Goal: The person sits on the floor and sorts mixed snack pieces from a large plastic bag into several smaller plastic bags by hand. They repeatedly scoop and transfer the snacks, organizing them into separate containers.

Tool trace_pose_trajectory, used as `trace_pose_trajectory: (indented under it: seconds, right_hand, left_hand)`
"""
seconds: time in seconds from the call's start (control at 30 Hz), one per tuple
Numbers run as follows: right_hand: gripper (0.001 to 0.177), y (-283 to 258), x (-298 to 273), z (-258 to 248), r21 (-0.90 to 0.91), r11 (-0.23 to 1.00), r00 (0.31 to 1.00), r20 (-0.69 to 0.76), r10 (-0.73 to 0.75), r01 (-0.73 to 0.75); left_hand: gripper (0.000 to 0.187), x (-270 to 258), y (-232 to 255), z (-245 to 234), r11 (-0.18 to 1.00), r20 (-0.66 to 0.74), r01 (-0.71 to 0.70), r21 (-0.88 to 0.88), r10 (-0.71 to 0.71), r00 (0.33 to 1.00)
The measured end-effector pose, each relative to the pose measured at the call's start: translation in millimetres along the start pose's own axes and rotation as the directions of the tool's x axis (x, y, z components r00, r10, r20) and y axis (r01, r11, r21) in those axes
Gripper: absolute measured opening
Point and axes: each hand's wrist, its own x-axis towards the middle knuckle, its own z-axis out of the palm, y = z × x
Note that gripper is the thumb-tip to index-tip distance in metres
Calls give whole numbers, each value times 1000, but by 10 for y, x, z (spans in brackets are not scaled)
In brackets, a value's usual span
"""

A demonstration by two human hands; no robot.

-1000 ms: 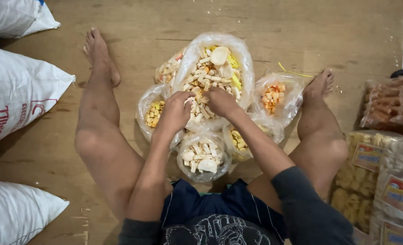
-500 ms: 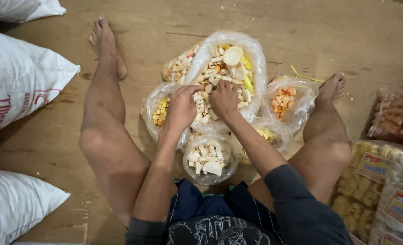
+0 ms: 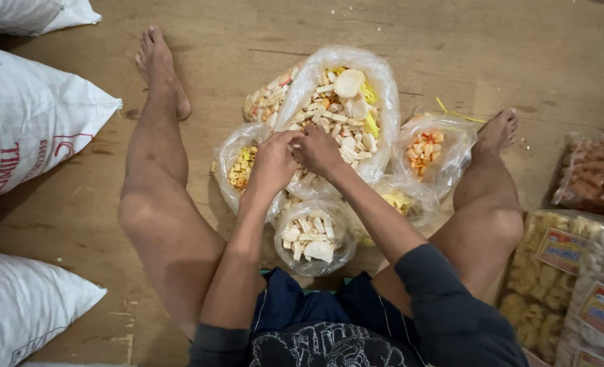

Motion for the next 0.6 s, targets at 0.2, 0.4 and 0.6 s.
trace_pose_trajectory:
  seconds: [0.2,0.4,0.6]
  right_hand:
    - [27,111,25,375,-149,989,1000,7,-14,15]
    - [46,-49,-142,4,-240,969,999,-1,52,-51]
    - [43,-18,-89,-360,-121,978,983,52,176,-169]
  left_hand:
    - [48,25,-48,108,994,106,113,-5,-112,988]
    - [46,68,148,65,952,170,305,12,-303,938]
    - [57,17,555,-217,917,166,398,-24,-389,906]
